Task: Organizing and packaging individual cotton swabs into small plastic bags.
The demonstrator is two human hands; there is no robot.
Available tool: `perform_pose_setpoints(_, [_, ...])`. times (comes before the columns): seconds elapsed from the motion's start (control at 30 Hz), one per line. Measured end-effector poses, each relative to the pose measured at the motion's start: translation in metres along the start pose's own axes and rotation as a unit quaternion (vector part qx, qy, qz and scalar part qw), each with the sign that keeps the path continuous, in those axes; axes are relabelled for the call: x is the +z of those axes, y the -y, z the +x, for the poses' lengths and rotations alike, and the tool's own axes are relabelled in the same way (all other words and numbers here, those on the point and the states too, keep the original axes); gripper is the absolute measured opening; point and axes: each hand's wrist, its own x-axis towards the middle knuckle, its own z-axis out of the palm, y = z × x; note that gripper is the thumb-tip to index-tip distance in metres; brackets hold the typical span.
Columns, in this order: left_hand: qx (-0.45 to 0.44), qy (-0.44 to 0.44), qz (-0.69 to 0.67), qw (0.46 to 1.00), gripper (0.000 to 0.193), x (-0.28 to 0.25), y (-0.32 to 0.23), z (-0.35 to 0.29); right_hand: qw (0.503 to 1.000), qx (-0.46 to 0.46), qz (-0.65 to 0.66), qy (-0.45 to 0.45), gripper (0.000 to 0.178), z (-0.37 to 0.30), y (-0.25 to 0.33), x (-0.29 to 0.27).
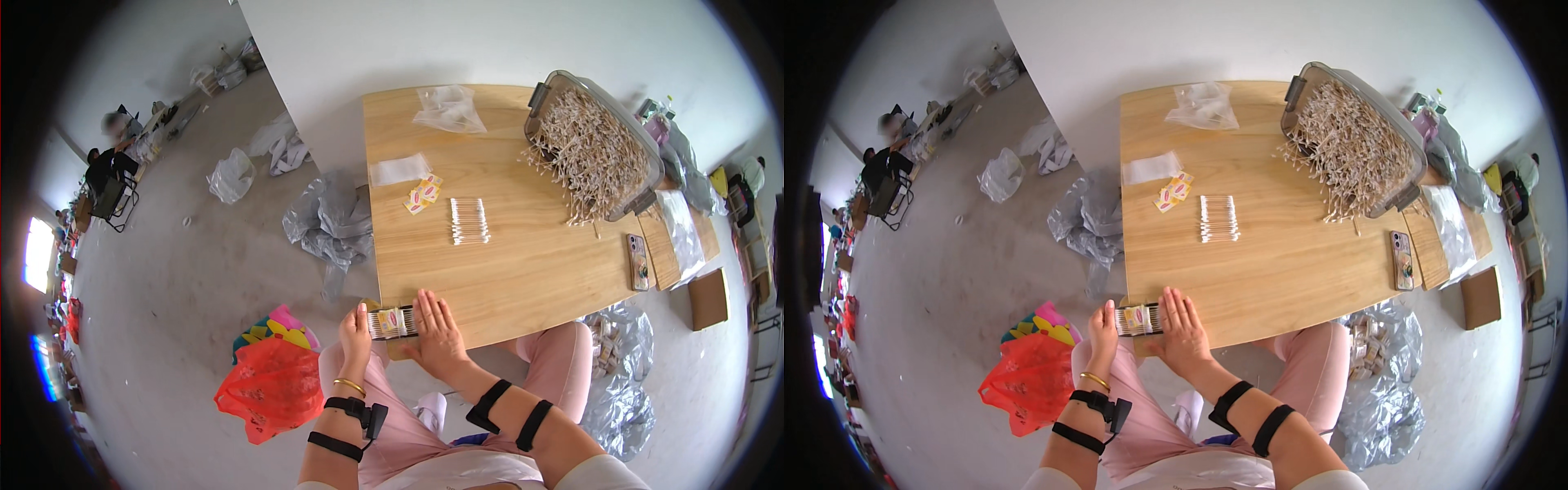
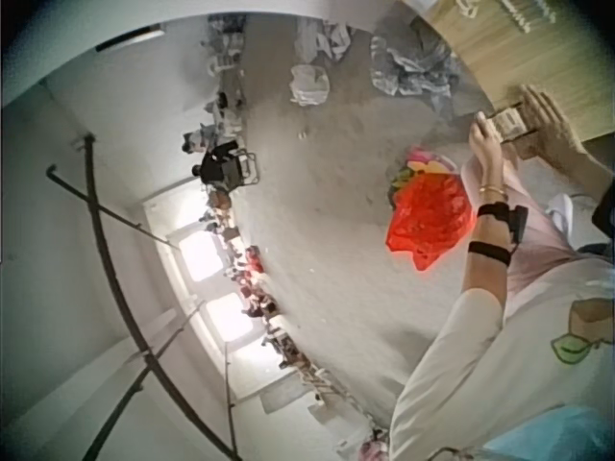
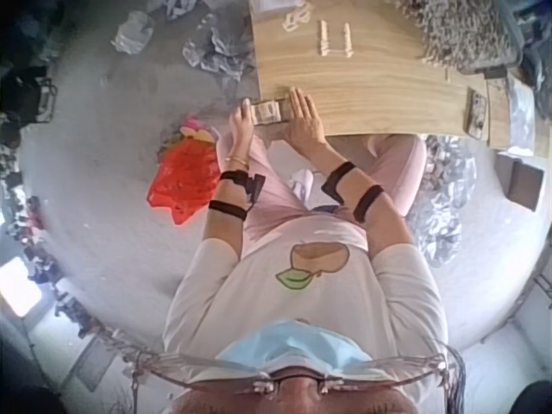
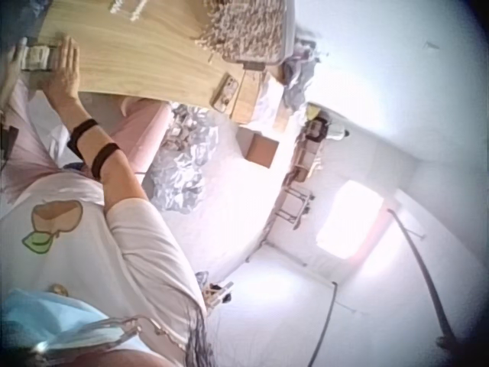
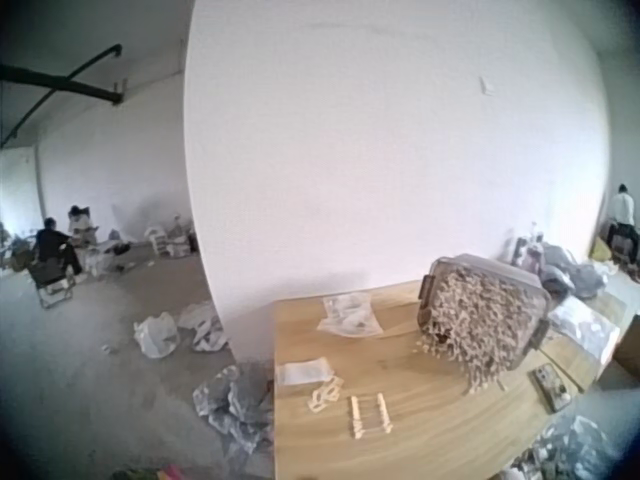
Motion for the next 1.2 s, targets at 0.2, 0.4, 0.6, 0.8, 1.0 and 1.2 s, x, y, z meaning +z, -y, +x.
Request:
perform_pose_setpoints(0.2, [0.035, -0.007, 0.021, 0.999, 0.048, 0.002, 0.008, 0.003, 0.999, 0.008, 0.046, -0.021, 0.100, 0.005, 0.024, 0.004])
perform_pose_setpoints(0.4, [-0.025, -0.025, 0.061, 0.998, 0.047, -0.022, 0.030, 0.004, 0.994, -0.021, 0.092, -0.058, 0.081, 0.006, -0.014, 0.005])
perform_pose_setpoints(0.6, [0.005, -0.041, -0.010, 0.999, 0.035, -0.044, -0.049, -0.017, 0.945, 0.137, 0.214, -0.208, 0.051, 0.030, -0.116, -0.024])
perform_pose_setpoints(0.8, [0.231, 0.014, 0.076, 0.970, 0.034, 0.002, -0.101, -0.029, 0.949, 0.142, 0.215, -0.184, 0.045, 0.078, -0.159, -0.037])
perform_pose_setpoints(1.0, [0.272, 0.138, 0.105, 0.947, 0.041, 0.064, -0.128, -0.029, 0.966, 0.105, 0.127, -0.200, 0.041, 0.105, -0.179, -0.036])
perform_pose_setpoints(1.2, [0.299, 0.151, 0.169, 0.927, 0.055, 0.118, -0.131, -0.005, 0.970, 0.095, 0.115, -0.191, 0.030, 0.114, -0.189, -0.036])
